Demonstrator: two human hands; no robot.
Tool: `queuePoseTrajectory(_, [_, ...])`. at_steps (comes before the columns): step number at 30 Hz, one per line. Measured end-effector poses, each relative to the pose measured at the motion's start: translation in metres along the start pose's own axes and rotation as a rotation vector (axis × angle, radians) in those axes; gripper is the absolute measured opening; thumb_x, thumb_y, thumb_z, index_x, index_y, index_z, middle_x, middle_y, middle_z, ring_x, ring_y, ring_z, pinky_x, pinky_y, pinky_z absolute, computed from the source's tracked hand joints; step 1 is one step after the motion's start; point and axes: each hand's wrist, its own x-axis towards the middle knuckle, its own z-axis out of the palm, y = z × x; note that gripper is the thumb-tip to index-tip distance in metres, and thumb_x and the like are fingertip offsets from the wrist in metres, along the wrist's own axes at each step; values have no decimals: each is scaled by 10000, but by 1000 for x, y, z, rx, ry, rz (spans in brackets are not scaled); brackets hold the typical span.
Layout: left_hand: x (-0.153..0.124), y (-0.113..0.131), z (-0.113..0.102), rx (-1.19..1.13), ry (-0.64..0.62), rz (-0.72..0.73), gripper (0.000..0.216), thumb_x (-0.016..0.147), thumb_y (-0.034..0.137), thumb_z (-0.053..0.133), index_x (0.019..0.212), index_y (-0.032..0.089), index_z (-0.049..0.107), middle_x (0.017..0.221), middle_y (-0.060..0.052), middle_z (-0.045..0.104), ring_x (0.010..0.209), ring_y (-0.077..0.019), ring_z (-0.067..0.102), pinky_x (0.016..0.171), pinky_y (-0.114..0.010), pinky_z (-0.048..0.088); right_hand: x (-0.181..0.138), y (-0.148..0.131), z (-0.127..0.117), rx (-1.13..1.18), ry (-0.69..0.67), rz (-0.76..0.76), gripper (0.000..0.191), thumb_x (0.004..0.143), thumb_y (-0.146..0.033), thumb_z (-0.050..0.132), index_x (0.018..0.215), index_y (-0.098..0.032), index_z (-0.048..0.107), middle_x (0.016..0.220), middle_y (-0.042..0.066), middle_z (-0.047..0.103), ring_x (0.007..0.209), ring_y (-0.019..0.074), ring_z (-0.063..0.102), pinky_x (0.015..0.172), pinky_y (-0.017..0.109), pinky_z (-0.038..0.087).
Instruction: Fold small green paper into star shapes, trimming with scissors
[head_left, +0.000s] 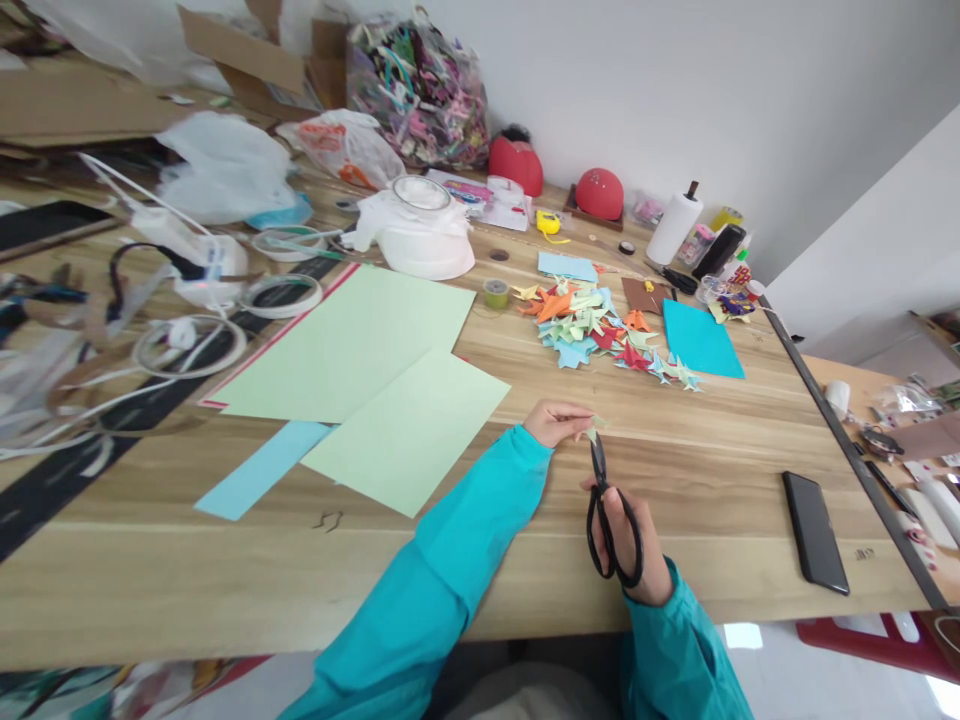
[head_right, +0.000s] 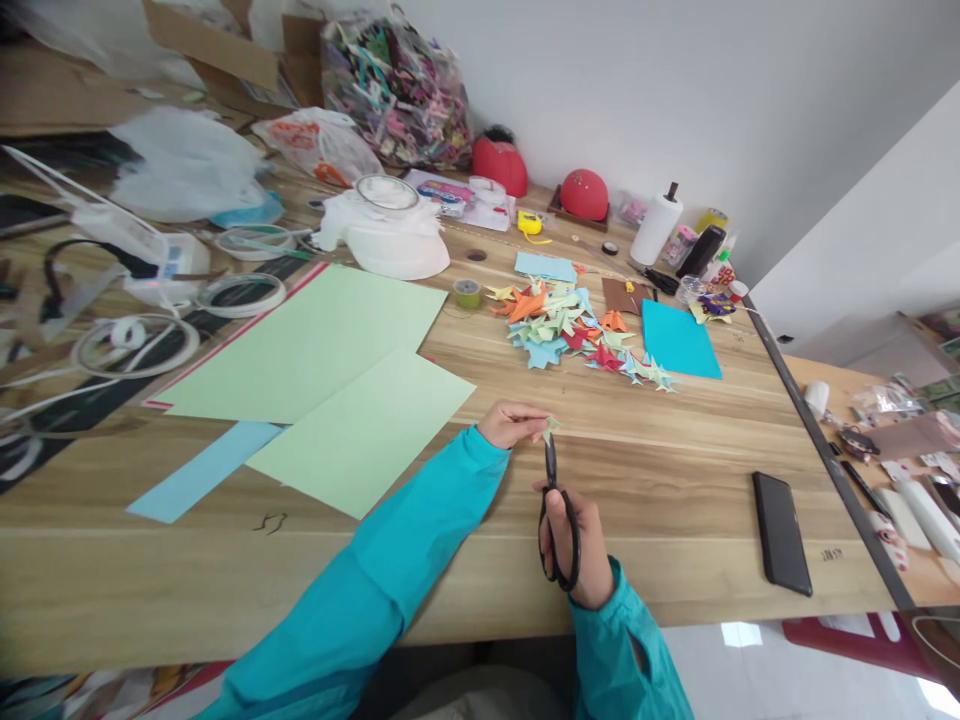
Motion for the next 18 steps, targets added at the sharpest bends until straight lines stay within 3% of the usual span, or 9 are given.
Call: queuePoseTrajectory(18, [0,2,1,-26,-6,29,273,490,298,784,685,121,715,577,-34,658,401,-72,494,418,-228,388,0,-1,0,-15,10,10,531,845,-531,371,1078,-79,524,399,-77,407,259,41,320,251,146,231])
